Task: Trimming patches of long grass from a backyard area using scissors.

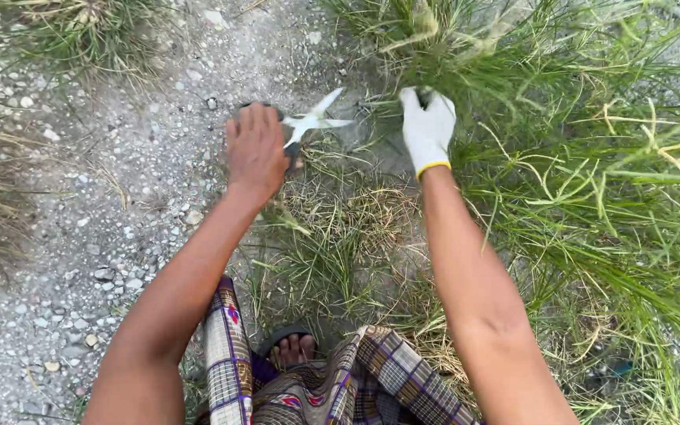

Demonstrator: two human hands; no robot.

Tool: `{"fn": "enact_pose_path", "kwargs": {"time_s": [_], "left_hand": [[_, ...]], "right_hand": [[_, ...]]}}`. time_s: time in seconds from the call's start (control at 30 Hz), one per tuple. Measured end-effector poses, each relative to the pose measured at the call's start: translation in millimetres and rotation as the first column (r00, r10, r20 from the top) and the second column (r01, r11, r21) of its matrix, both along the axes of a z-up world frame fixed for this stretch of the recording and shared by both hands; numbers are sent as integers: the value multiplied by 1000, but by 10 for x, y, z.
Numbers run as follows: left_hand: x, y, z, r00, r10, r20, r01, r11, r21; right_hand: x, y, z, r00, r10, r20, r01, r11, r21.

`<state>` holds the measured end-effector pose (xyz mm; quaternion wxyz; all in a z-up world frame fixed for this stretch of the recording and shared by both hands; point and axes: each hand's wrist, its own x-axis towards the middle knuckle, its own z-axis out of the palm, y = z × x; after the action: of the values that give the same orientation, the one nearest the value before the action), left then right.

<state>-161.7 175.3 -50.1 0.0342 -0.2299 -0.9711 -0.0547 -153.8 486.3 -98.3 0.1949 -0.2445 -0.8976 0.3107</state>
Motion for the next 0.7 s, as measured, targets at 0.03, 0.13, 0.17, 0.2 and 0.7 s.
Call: {"fn": "enact_pose_path", "kwargs": {"time_s": [0.03, 0.13, 0.17, 0.2, 0.7], "left_hand": [[-38, 88, 1, 1000, -2, 7, 2, 1000, -1], [-172, 349, -14, 996, -88, 0, 87, 990, -113], [-223, 432, -26, 995, -98, 26, 101, 985, -143], [-273, 516, -37, 993, -108, 53, 116, 978, -171], [-354, 552, -565, 968, -243, -63, 242, 970, -22]], "right_hand": [[58, -42, 102, 1000, -2, 7, 2, 1000, -1], [191, -161, 365, 986, 17, 167, -5, 997, -71], [218, -198, 426, 991, 81, 102, -76, 996, -53], [245, -235, 490, 988, 147, 38, -146, 989, -31], [270, -401, 973, 946, 319, -61, -318, 948, 19]]}}
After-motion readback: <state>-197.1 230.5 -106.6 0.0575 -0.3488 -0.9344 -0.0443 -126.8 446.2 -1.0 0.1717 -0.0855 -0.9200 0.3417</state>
